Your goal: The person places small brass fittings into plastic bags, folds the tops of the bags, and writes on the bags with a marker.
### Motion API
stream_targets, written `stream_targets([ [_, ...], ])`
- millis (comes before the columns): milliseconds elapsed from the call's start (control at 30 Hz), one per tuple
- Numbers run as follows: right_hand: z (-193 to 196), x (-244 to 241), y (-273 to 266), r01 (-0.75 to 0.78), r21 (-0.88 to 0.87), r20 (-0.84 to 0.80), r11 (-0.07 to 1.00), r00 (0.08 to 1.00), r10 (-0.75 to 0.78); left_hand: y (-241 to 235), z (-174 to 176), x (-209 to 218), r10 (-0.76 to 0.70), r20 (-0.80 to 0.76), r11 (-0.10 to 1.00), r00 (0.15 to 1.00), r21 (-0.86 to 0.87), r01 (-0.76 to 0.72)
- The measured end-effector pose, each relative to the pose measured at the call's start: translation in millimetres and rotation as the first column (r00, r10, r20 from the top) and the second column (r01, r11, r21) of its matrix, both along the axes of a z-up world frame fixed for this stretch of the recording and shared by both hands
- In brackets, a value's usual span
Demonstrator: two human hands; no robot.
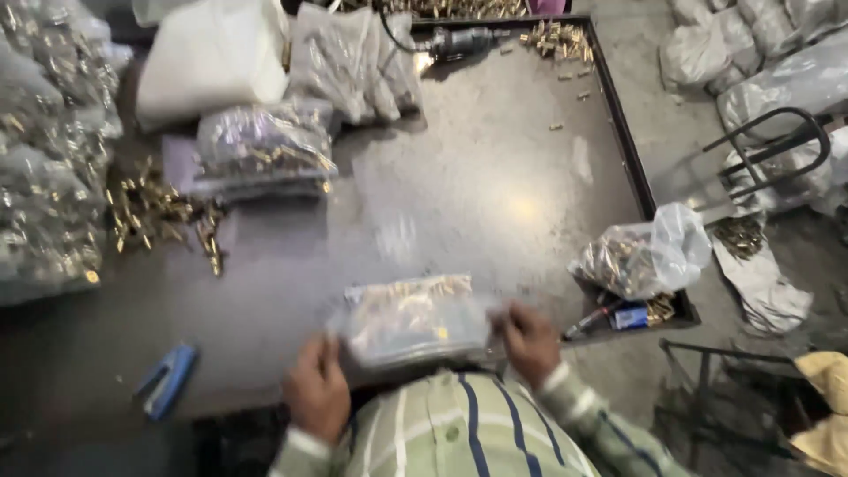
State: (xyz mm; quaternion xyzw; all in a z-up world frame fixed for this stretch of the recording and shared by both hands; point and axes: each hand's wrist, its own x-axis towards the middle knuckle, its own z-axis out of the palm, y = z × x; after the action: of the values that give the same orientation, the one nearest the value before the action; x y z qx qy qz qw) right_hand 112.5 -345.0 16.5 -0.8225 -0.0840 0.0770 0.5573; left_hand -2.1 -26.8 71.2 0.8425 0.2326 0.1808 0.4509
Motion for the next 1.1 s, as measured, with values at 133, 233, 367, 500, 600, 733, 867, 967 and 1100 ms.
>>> stream_targets([
  [133,5,-20,-6,-0.013,0.029,-0.121,0.999,0.993,0.016,0,-13,-26,-0.055,-0.060,0.998,0.997,-0.024,0.053],
  [233,63,-10,4,0.025,0.060,-0.006,0.998,1.000,-0.025,-8,58,-3,-0.044,-0.123,0.997,0.991,-0.072,0.035],
  [367,100,23,28,0.036,0.074,0.276,0.997,0.960,-0.055,-9,69,44,0.033,0.125,0.996,0.992,-0.092,-0.022],
  [500,105,19,31,0.122,-0.165,0.315,0.979,0.947,-0.065,-18,77,46,-0.005,0.135,0.998,0.991,-0.069,0.015],
  [600,104,-4,19,0.065,0.034,0.205,0.997,0.976,-0.071,-23,71,21,-0.010,0.056,1.000,0.998,-0.006,0.010],
  [733,89,-18,13,0.081,-0.048,0.083,0.996,0.994,-0.077,-23,34,-7,0.034,-0.129,0.998,0.991,-0.046,-0.040],
  [867,94,-15,11,-0.002,-0.279,-0.057,0.960,0.998,-0.014,-9,19,-20,-0.049,-0.250,0.987,0.967,-0.159,0.009],
  [967,102,-22,2,-0.108,-0.141,-0.276,0.984,0.959,0.066,11,18,-39,-0.221,-0.223,0.924,0.950,-0.360,0.130],
  [1100,82,-50,-24,-0.191,0.204,-0.239,0.960,0.942,0.238,26,-25,-76,-0.340,-0.111,0.855,0.934,-0.451,0.258],
])
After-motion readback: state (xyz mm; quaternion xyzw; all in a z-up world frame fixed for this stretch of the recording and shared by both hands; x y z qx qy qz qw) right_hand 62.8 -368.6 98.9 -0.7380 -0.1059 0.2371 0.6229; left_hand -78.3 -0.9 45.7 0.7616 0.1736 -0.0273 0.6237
